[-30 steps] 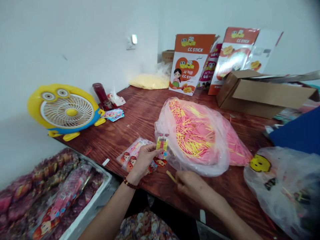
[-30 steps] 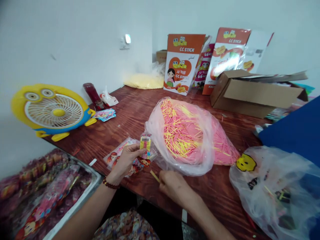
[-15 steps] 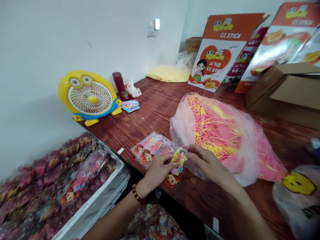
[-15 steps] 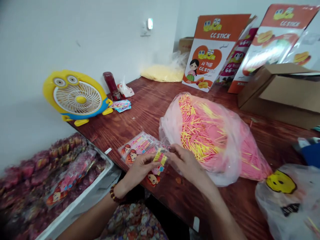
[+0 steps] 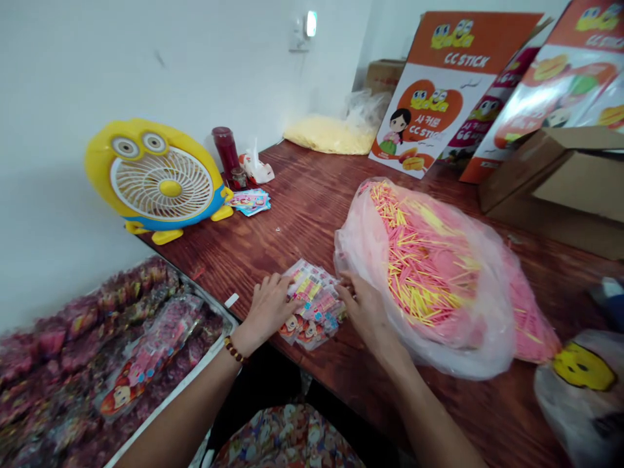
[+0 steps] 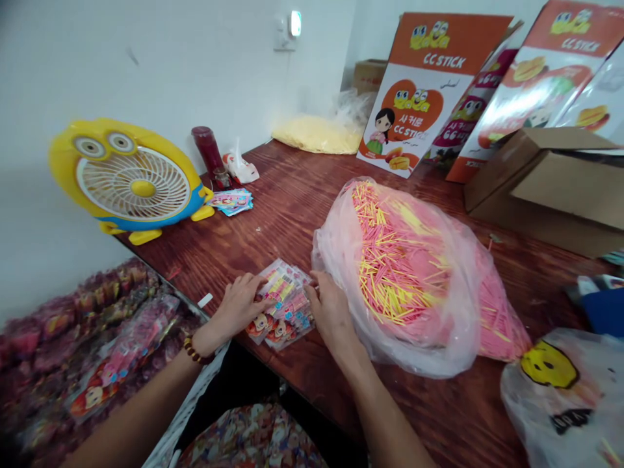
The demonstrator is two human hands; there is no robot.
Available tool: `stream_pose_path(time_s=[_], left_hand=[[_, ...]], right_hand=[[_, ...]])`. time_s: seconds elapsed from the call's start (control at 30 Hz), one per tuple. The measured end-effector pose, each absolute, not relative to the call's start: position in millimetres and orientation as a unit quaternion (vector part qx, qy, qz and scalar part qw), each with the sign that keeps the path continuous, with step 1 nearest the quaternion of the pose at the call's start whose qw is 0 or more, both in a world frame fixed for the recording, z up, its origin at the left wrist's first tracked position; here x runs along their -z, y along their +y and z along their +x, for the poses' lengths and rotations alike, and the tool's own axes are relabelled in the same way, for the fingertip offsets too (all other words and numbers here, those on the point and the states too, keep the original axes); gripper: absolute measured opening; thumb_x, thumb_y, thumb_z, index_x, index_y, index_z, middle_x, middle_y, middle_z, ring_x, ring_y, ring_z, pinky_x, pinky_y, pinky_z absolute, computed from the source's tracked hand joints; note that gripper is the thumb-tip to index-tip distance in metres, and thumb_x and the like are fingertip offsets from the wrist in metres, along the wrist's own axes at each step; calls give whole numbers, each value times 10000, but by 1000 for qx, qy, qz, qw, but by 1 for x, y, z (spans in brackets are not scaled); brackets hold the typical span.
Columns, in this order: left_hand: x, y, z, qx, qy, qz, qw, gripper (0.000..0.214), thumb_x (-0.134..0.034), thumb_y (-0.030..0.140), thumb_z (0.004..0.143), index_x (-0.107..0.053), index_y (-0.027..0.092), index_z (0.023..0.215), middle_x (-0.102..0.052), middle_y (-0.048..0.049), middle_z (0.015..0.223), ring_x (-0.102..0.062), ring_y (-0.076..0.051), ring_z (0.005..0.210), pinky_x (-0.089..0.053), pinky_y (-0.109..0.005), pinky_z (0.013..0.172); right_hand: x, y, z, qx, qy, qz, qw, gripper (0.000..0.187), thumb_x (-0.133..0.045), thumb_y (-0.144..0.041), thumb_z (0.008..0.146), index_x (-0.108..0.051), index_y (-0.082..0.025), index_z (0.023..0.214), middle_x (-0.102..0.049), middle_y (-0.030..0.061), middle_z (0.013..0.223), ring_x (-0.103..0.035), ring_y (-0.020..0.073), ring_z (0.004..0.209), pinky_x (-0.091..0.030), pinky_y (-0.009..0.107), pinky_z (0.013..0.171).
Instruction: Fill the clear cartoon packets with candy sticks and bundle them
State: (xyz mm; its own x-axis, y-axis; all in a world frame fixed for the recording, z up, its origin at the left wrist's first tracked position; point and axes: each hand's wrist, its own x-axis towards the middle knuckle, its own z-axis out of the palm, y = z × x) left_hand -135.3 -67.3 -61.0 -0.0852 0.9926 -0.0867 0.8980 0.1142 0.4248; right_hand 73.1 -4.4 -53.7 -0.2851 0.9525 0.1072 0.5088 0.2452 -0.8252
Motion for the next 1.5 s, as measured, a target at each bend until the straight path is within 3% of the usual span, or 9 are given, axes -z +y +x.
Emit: stream_pose_path(time_s=[0.17,0.33,0.5,0.8,0.87,1.07,1.2,1.43,1.5], left_hand=[[65,-61,-140,-120,746,629,183,556,-594,493,836,-497,221,1311,-537,-124,1257,-461,-322,1142,-373,-432,913],[67,-43,-153,-69,764,603,218,779,-611,616,751,-456,169,1371,-520,-182,1281,-448,-392,1195,-353,-522,949],[68,-28,-152,-52,758,601,249,668,-670,584,679,-552,180,1197,-548,-148,1193,-480,-373,1168,-376,-488,952],[71,-36,-144,-189,685,591,383,543,-702,422,706,-494,173,1142,-627,-92,1087,-603,-282,985,-459,-391,866],[74,-37,-144,-220,676,570,412,618,-737,394,682,-485,175,1202,-647,-89,1094,-616,-288,1004,-462,-389,885],[84,-49,-144,-298,639,558,438,614,-751,302,680,-520,195,1239,-618,-95,1214,-562,-291,1153,-413,-409,1017],[88,-63,-145,-335,616,577,418,590,-781,288,670,-540,223,1205,-489,-108,1404,-426,-302,1316,-326,-425,1110],[92,-75,-142,-435,559,490,507,890,-827,267,649,-360,234,1406,-520,-113,1388,-478,-288,1292,-356,-438,1105],[94,-77,-140,-458,540,471,527,838,-822,248,662,-400,221,1386,-536,-107,1374,-495,-281,1281,-372,-425,1100]], right_hand=[[66,-59,111,-445,-667,-547,240,249,-513,-435,894,-662,-236,915,-708,59,843,-662,247,771,-518,367,673],[94,-78,124,-537,-511,-608,283,516,-590,-562,810,-561,-191,1168,-676,122,1016,-671,271,846,-538,328,518],[93,-65,110,-626,-428,-576,305,665,-683,-555,721,-474,-183,1231,-648,108,1021,-681,257,827,-526,273,425],[97,-45,81,-600,-450,-601,276,506,-679,-563,711,-539,-191,1024,-627,14,761,-580,167,521,-439,266,349],[96,-41,79,-566,-489,-612,257,432,-644,-536,748,-563,-190,993,-665,40,795,-579,172,523,-453,288,399],[90,-47,71,-509,-556,-578,313,321,-599,-408,805,-565,-218,1061,-705,63,1055,-645,237,963,-505,365,841],[89,-54,64,-531,-534,-574,321,409,-675,-387,751,-517,-227,1092,-704,56,1067,-657,235,946,-509,350,826],[93,-54,61,-563,-559,-479,375,457,-620,-276,795,-503,-207,1232,-672,49,1156,-617,225,1069,-479,363,954],[95,-51,60,-568,-565,-461,382,498,-632,-271,804,-487,-209,1277,-651,49,1205,-603,218,1099,-459,367,993]])
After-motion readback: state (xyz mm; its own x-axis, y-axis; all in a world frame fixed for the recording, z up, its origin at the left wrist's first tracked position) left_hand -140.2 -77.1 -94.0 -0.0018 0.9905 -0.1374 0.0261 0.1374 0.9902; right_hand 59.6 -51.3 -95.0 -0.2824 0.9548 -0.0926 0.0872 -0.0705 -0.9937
